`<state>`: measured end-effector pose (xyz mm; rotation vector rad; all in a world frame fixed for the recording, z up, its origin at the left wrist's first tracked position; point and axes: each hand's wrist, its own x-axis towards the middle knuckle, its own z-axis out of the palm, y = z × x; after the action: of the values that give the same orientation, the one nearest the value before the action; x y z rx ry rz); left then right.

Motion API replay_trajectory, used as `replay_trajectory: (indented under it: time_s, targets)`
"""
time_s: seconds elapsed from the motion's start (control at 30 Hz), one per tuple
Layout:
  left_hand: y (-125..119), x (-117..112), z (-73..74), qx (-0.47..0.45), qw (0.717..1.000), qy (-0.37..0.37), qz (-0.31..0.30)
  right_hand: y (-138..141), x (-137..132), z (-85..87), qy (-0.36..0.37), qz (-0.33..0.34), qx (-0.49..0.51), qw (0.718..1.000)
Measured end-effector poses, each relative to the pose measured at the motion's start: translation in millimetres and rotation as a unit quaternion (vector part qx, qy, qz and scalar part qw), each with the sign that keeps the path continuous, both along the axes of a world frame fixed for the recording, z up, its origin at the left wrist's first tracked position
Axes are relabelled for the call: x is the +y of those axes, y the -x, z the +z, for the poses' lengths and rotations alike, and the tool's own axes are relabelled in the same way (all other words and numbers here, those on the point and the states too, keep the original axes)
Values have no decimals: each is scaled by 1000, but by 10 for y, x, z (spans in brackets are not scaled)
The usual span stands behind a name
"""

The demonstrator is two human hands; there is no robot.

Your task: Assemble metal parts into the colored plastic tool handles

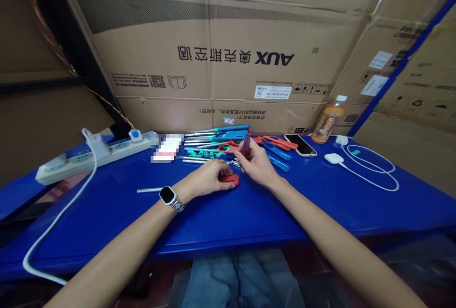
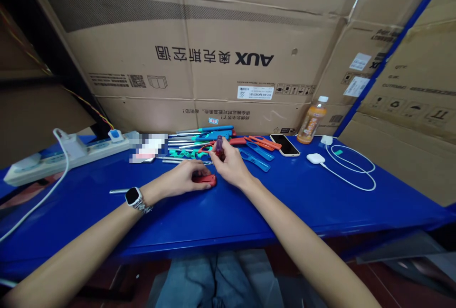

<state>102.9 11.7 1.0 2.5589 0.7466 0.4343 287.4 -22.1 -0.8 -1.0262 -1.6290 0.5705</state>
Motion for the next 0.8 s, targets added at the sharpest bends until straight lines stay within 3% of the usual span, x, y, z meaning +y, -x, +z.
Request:
replay_trajectory:
  time_s: [0.8]
  targets:
    - [30, 38, -17, -2, 1000, 12, 7, 18, -27, 11, -40, -9, -52, 998]
